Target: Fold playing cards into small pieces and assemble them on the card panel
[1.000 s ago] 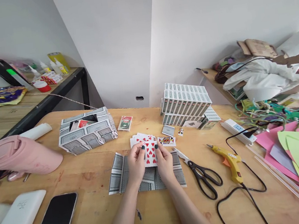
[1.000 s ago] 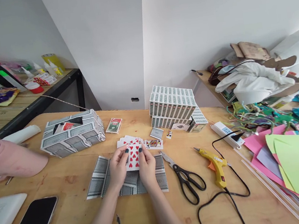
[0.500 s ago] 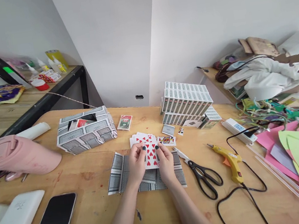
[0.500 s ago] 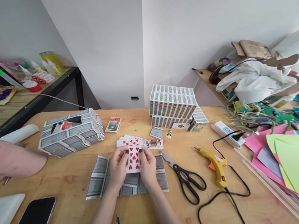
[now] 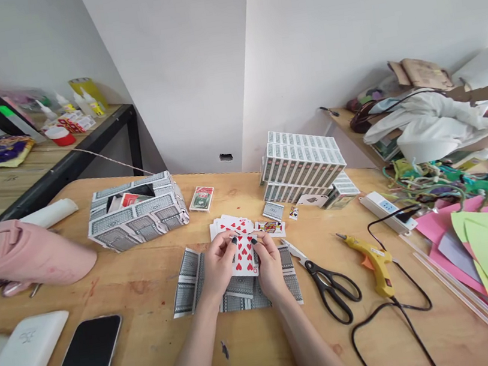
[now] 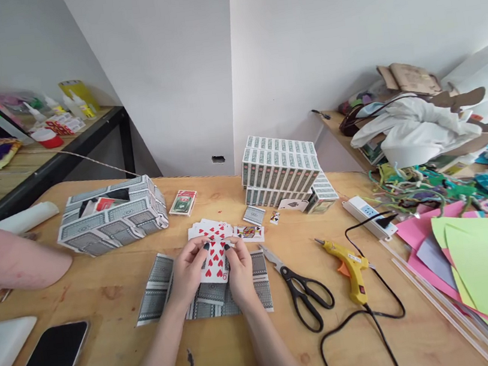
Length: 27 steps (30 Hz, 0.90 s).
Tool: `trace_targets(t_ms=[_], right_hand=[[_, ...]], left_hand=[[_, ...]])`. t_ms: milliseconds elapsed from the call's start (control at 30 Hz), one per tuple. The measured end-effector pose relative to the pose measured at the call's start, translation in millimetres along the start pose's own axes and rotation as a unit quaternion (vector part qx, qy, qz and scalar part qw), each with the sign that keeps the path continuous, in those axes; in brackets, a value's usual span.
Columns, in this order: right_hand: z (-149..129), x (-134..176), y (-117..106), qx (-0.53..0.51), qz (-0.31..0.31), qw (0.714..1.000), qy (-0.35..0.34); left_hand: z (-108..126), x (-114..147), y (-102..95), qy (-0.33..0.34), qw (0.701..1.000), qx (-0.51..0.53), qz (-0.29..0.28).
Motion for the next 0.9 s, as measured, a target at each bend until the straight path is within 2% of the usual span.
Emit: trace_targets(t_ms=[267,500,633,900], right_hand=[[-3,-1,-1,0.027,0.004,1.0,-0.008],[4,1,5,-0.024,-0.01,0.999,0.036],[5,0,6,-0.033,-0.005,0.998,0.044],[17,3,7,-0.033,-0.008,0.993,0.115]], left_hand=[[5,1,-0.8,-0.002,0.999,-0.033,-0.015],[10,3,-9.8,0.019,0.998,-0.063,0.014],[18,6,-11.2,0.047,0.994,-0.097,0.026],[26,4,-11.2,0.122,0.981,-0.152,-0.016]])
Point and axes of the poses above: each hand's wrist, its own x-axis away from the middle knuckle, its own y-axis out of the palm, z = x × y, the point moved 10 cm from there along -x, towards the middle knuckle, and after that the axes turned 15 degrees about -x, right-handed, at the moved point
